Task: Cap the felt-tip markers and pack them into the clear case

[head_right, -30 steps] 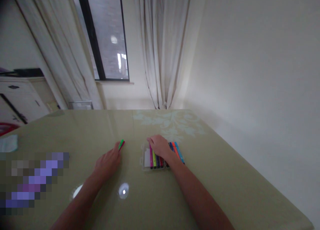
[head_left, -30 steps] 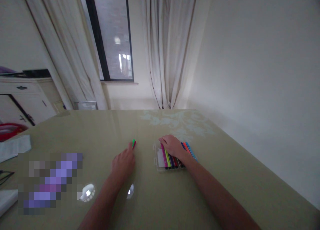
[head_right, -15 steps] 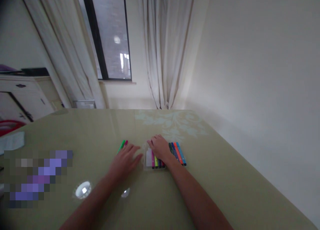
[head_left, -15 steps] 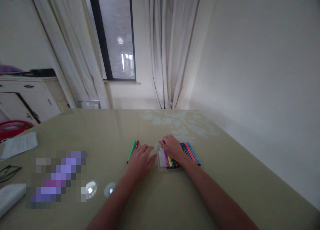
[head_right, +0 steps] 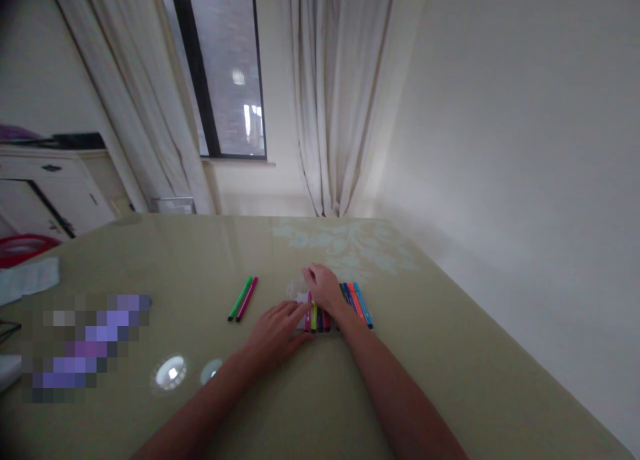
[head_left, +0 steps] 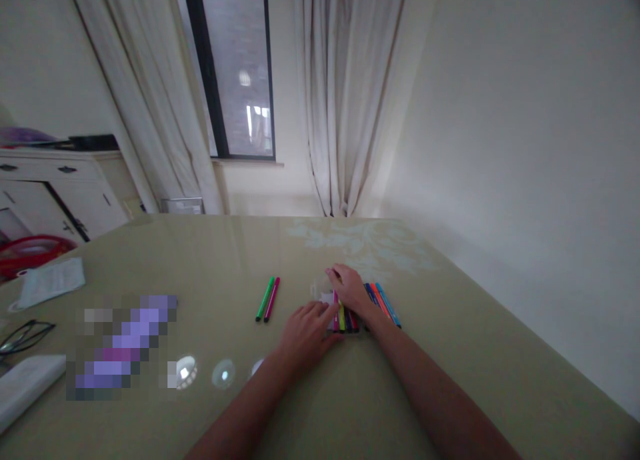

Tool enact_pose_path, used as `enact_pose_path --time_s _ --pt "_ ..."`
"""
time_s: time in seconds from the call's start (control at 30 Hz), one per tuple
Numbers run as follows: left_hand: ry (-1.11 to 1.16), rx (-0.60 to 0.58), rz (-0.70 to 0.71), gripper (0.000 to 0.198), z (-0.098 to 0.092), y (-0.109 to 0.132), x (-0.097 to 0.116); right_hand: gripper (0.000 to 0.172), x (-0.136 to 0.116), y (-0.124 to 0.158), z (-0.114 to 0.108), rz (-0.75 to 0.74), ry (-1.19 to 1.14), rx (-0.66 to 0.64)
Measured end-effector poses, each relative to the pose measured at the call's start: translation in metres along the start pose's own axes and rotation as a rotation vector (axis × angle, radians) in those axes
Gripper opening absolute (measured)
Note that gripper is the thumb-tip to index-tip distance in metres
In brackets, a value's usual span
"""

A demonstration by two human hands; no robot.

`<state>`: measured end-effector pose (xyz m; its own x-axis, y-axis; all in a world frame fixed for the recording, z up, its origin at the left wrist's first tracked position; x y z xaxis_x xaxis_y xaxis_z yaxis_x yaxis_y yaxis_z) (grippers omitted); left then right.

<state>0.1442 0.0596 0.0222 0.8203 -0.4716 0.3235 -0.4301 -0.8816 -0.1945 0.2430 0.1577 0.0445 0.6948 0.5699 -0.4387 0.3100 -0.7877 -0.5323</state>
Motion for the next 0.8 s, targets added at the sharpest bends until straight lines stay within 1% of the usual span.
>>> enact_pose_path --time_s 0.03,0.1,0.17,0.23,0.3,0.33,0.4,0.47,0.53,0.6,0.63,0.7,0.73,0.77,0.8 --pt "-0.004 -0.004 0.000 0.057 0.001 0.000 0.000 0.044 -0.001 0.000 0.001 -0.006 -0.085 0.010" --pt "-0.004 -0.010 -0.001 0.059 0.001 0.001 0.000 0.053 -0.004 -0.002 0.003 -0.026 -0.229 -0.009" --pt "0.017 0.003 0.010 0.063 0.000 0.003 -0.002 0.058 -0.008 -0.006 -0.001 -0.040 -0.281 -0.019" --pt "0.052 0.040 0.042 0.070 -0.004 0.005 -0.002 0.060 -0.010 -0.011 -0.017 -0.035 -0.249 0.038" --pt "0.087 0.102 0.089 0.073 -0.011 0.007 0.000 0.059 -0.014 -0.016 -0.041 -0.026 -0.194 0.131" --pt "0.107 0.139 0.110 0.071 -0.016 0.008 0.001 0.058 -0.018 -0.018 -0.051 -0.026 -0.175 0.169" --pt "0.165 0.207 0.123 0.060 -0.024 0.011 0.006 0.057 -0.034 -0.021 -0.062 -0.048 -0.170 0.194" --pt "0.252 0.244 0.088 0.046 -0.030 0.013 0.008 0.057 -0.055 -0.022 -0.061 -0.073 -0.193 0.183" --pt "0.352 0.253 0.020 0.034 -0.035 0.014 0.008 0.057 -0.076 -0.022 -0.051 -0.099 -0.221 0.150" --pt "0.429 0.227 -0.043 0.032 -0.037 0.014 0.003 0.058 -0.090 -0.023 -0.038 -0.114 -0.257 0.101" --pt "0.452 0.206 -0.064 0.033 -0.039 0.013 -0.002 0.057 -0.089 -0.023 -0.033 -0.098 -0.290 0.081" --pt "0.456 0.173 -0.108 0.033 -0.045 0.009 -0.019 0.053 -0.072 -0.023 -0.030 -0.018 -0.369 0.069" --pt "0.448 0.178 -0.139 0.033 -0.050 0.007 -0.034 0.050 -0.057 -0.023 -0.031 0.042 -0.399 0.076" --pt "0.411 0.221 -0.220 0.035 -0.058 0.006 -0.055 0.048 -0.040 -0.021 -0.036 0.090 -0.392 0.097" --pt "0.349 0.236 -0.325 0.038 -0.062 0.005 -0.079 0.048 -0.025 -0.020 -0.042 0.112 -0.336 0.104"
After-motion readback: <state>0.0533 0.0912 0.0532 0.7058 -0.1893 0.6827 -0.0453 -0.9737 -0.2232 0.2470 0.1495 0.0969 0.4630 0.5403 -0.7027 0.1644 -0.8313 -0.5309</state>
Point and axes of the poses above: each hand's wrist, its own y-axis away from the middle knuckle, its own z-axis out of the palm, x = y × z, the point moved 10 cm from there along -y, towards the middle knuckle, and after that the axes turned 12 degrees about -z, right-handed, at the moved point
